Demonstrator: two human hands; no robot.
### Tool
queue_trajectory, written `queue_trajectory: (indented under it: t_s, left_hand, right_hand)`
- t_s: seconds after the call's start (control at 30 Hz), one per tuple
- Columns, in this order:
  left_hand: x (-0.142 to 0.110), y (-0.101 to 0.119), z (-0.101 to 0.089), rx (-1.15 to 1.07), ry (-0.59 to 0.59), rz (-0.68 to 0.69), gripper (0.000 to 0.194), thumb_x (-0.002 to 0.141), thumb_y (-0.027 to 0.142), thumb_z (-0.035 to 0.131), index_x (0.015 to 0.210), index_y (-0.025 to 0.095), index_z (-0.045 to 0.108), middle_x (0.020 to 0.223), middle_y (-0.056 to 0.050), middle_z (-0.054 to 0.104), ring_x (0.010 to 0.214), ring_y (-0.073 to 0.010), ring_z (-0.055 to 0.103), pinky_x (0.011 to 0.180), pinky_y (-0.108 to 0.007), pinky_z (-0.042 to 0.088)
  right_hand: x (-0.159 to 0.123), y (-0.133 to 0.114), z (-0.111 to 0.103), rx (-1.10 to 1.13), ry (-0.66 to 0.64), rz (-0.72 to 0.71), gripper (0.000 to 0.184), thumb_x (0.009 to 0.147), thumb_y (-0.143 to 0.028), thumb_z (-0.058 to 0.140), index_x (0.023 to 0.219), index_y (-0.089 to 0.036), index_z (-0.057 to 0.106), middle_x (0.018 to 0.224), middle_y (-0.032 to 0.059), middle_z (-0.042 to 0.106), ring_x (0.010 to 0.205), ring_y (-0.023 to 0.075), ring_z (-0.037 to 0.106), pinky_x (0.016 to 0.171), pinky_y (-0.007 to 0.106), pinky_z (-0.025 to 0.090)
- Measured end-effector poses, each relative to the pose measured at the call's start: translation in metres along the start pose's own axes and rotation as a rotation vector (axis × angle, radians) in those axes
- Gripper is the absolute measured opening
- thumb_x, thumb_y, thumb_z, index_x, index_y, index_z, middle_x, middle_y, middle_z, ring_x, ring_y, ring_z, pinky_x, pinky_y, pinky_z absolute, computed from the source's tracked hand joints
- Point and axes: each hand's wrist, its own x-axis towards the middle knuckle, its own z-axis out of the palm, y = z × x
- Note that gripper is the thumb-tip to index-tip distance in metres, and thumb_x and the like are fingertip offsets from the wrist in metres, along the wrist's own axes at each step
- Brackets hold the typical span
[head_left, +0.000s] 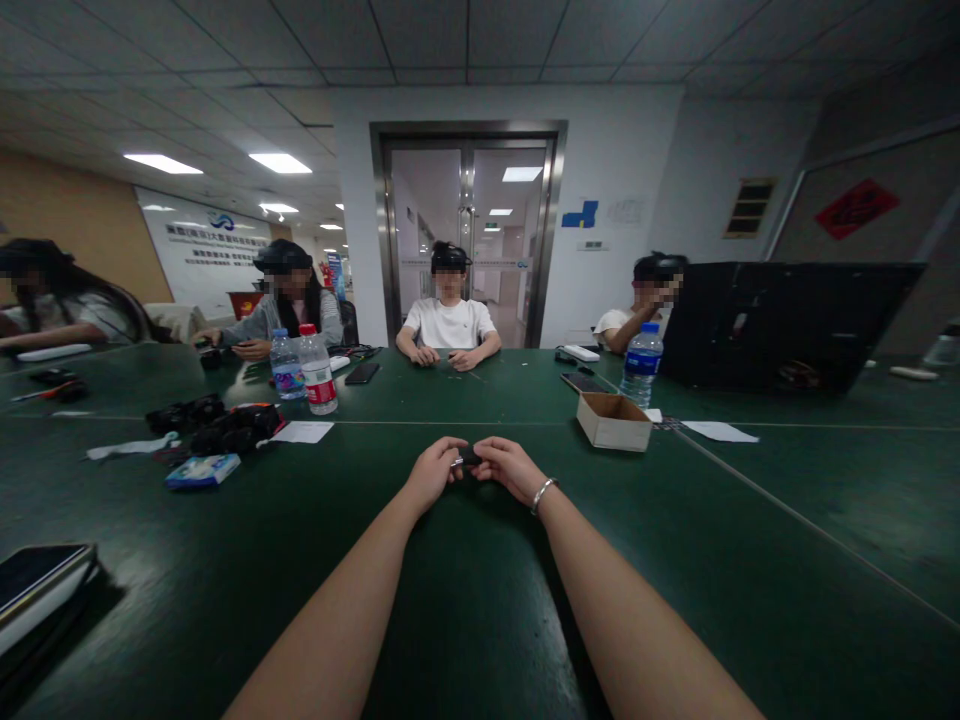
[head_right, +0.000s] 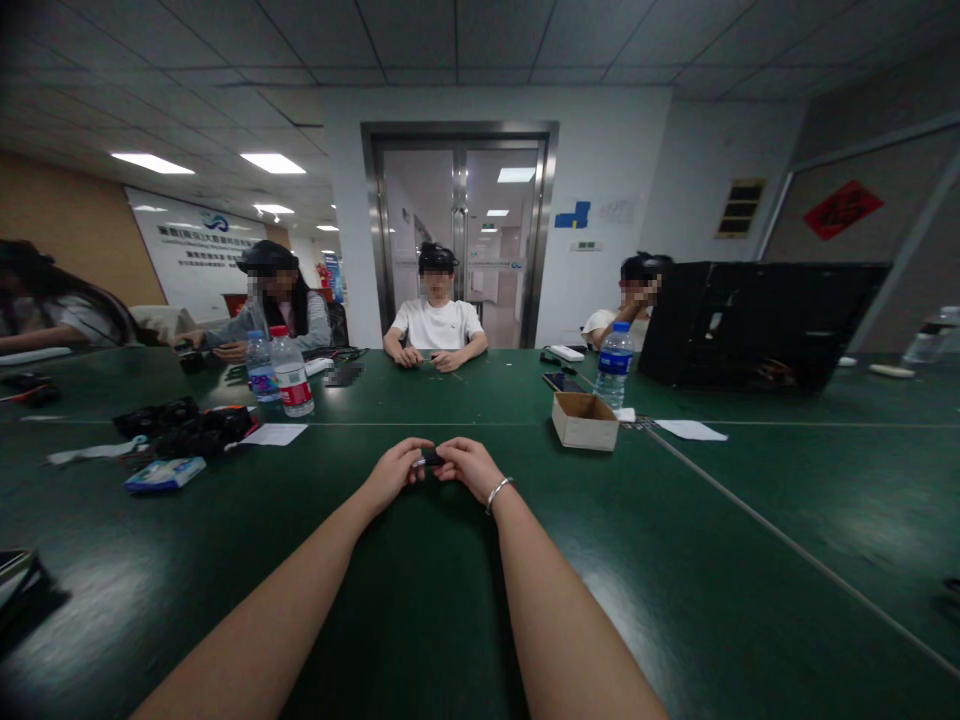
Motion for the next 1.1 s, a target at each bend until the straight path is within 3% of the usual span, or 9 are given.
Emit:
queue_trajectory:
  t_s: [0.1,0.23,0.37,0.53,0.63,0.73,0.9,1.0,1.1]
  left_hand:
    - [0.001,-0.002,0.000,-0.004,0.009,0.011,0.033,0.081,0.035,0.037,0.097,0.014,0.057,0.059,0.000,0.050,0.048,-0.0091,0.043,0.047,-0.019,0.033]
    - [0.002,-0.004,-0.001,0.014,0.024,-0.003,0.029,0.074,0.025,0.044,0.099,0.016,0.057,0.067,0.000,0.053,0.052,-0.0086,0.045,0.048,-0.019,0.033]
    - [0.001,-0.001,-0.001,0.011,0.002,-0.002,0.030,0.079,0.030,0.038,0.095,0.013,0.058,0.063,-0.001,0.052,0.051,-0.0093,0.044,0.048,-0.019,0.033]
    - [0.000,0.001,0.000,0.049,-0.002,0.011,0.028,0.074,0.025,0.045,0.097,0.016,0.057,0.068,0.000,0.053,0.054,-0.0095,0.046,0.051,-0.019,0.036]
    - [0.001,-0.004,-0.001,0.091,0.059,0.029,0.024,0.076,0.025,0.042,0.094,0.016,0.056,0.061,0.001,0.050,0.052,-0.0103,0.045,0.051,-0.020,0.035]
    - [-0.002,-0.006,-0.001,0.186,0.154,0.068,0.019,0.079,0.031,0.043,0.087,0.018,0.054,0.064,0.001,0.051,0.056,-0.0115,0.047,0.053,-0.021,0.034]
    - [-0.018,0.007,0.005,0.361,0.163,0.153,0.019,0.077,0.038,0.052,0.078,0.019,0.053,0.069,0.000,0.053,0.061,-0.0131,0.047,0.056,-0.023,0.032]
    - [-0.026,0.012,0.010,0.389,0.107,0.157,0.025,0.074,0.044,0.056,0.077,0.019,0.053,0.066,0.001,0.052,0.059,-0.0130,0.046,0.055,-0.023,0.031]
    - [-0.030,0.010,0.012,0.340,0.082,0.112,0.029,0.071,0.047,0.059,0.073,0.019,0.051,0.064,0.002,0.051,0.059,-0.0130,0.047,0.055,-0.022,0.032]
  right_hand:
    - [0.000,0.001,-0.001,0.006,-0.005,-0.005,0.004,0.078,-0.011,0.062,0.077,-0.009,0.058,0.061,0.0070,0.062,0.052,0.0118,0.061,0.049,0.016,0.052]
    - [0.000,0.000,0.000,0.006,0.004,-0.002,0.005,0.076,-0.012,0.064,0.077,-0.010,0.059,0.063,0.0064,0.062,0.053,0.0119,0.061,0.048,0.017,0.052]
    - [0.000,-0.001,0.000,0.002,0.004,-0.002,0.007,0.075,-0.012,0.065,0.077,-0.010,0.059,0.062,0.0059,0.061,0.053,0.0124,0.061,0.048,0.018,0.052]
    - [0.000,0.000,0.000,-0.028,0.004,-0.018,0.013,0.073,-0.014,0.065,0.084,-0.012,0.058,0.065,0.0050,0.062,0.056,0.0124,0.061,0.051,0.018,0.051]
    - [0.000,0.003,0.002,-0.181,-0.024,-0.106,0.023,0.070,-0.015,0.066,0.091,-0.015,0.058,0.065,-0.0001,0.060,0.058,0.0114,0.060,0.056,0.020,0.049]
    - [-0.003,0.006,0.008,-0.484,-0.020,-0.199,0.021,0.068,-0.014,0.064,0.089,-0.015,0.060,0.063,-0.0026,0.058,0.058,0.0110,0.056,0.058,0.022,0.046]
    - [-0.018,0.001,0.020,-0.929,0.149,-0.369,0.014,0.060,-0.012,0.069,0.071,-0.018,0.063,0.070,0.0007,0.060,0.071,0.0171,0.055,0.067,0.027,0.043]
    - [-0.027,0.003,0.028,-0.956,0.145,-0.389,0.016,0.060,-0.008,0.065,0.072,-0.018,0.062,0.073,0.0017,0.061,0.071,0.0174,0.056,0.065,0.026,0.044]
    - [-0.031,0.010,0.035,-0.768,0.131,-0.257,0.028,0.064,-0.008,0.061,0.090,-0.018,0.059,0.072,-0.0002,0.060,0.054,0.0124,0.055,0.048,0.021,0.044]
